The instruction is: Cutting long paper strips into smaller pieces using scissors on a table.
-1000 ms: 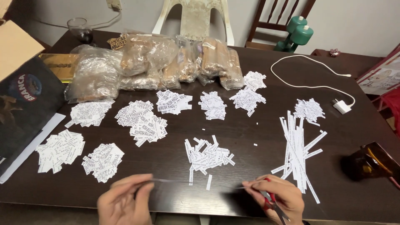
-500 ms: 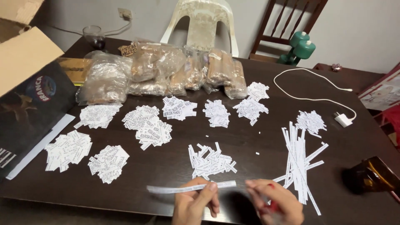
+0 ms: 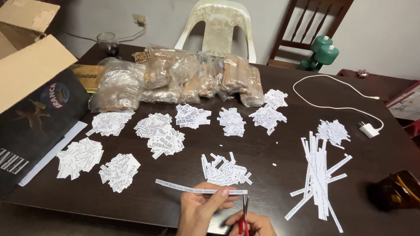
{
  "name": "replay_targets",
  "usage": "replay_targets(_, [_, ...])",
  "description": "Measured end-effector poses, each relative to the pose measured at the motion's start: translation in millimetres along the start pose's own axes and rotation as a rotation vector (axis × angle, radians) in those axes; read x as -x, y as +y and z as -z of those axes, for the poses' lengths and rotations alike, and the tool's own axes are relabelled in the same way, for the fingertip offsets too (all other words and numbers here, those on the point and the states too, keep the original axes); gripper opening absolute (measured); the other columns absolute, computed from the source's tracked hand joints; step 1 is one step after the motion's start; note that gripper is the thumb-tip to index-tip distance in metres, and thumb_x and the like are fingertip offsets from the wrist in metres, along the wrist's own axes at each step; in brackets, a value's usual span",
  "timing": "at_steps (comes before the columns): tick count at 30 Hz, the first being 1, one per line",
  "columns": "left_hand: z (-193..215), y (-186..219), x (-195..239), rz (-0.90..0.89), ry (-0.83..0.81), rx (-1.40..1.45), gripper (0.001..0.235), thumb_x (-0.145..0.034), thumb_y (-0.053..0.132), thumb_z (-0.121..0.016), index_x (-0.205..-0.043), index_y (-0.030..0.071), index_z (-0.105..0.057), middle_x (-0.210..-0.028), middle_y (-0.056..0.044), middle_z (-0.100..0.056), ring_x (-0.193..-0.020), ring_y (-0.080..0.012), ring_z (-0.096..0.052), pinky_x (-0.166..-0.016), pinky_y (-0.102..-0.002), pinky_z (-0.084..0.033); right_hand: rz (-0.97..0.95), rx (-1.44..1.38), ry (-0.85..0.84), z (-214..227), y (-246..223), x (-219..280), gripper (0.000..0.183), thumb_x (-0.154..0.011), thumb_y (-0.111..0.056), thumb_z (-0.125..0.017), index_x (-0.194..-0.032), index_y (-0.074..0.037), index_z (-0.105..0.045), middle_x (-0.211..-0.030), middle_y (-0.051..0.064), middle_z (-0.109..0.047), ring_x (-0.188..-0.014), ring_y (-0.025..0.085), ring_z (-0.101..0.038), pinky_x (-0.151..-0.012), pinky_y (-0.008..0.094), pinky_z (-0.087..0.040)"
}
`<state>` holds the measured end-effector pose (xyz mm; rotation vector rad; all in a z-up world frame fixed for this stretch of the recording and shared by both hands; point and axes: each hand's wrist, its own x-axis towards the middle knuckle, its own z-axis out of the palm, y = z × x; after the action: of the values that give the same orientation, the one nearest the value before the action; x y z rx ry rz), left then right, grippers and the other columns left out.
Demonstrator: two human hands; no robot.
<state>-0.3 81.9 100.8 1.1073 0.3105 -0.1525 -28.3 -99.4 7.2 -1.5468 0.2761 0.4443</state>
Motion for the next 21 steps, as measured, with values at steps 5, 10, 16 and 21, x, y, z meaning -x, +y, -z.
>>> replay_targets(5, [-3.2,-30.6,-7.8,0.073,-0.041,0.141,0.016,-0.081,-0.001,-0.077,-0.081,-0.012,-0.066,-0.085,-0.043,-0.081,-0.079,-0.0495,-0.085,-0.065,-0.048,-0.072,0.22,-0.011,0.043,3.0,27.7,-8.5,0.045,-0.059,-0.029,-0.097,-0.085,0.006,-0.087,-0.055,0.01,-0.072,-0.049,0.014,-0.06,-0.056,0.029,-0.046])
replay_targets(10, [-18.2,-43.6,-17.3,0.095,-0.123,0.117,0.019,-0.084,0.001,-0.076,-0.084,-0.011,-0.061,-0.079,-0.047,-0.076,-0.08,-0.0503,-0.085,-0.07,-0.049,-0.074,0.137,0.03,0.107,29.6,26.7,-7.4,0.029,-0.065,-0.007,-0.09,-0.091,0.005,-0.092,-0.058,0.007,-0.073,-0.054,0.012,-0.06,-0.06,0.026,-0.048])
replay_targets(16, [-55.0,-38.6,-19.4,0.145,-0.218,-0.004,0.016,-0.088,0.007,-0.072,-0.087,-0.006,-0.062,-0.088,-0.039,-0.081,-0.09,-0.044,-0.087,-0.079,-0.045,-0.073,0.159,-0.139,0.128,54.8,23.4,-3.3,0.016,-0.074,0.006,-0.084,-0.088,0.008,-0.077,-0.058,0.028,-0.08,-0.051,0.032,-0.079,-0.057,0.038,-0.064])
replay_targets(21, [-66.1,-71.5,-38.1,0.018,-0.342,0.095,0.013,-0.089,0.005,-0.071,-0.088,-0.005,-0.063,-0.088,-0.039,-0.079,-0.09,-0.0478,-0.085,-0.088,-0.049,-0.072,0.105,-0.24,0.332,66.0,16.0,-4.8,0.011,-0.082,0.004,-0.076,-0.075,0.012,-0.073,-0.052,0.032,-0.073,-0.04,0.03,-0.061,-0.046,0.038,-0.052])
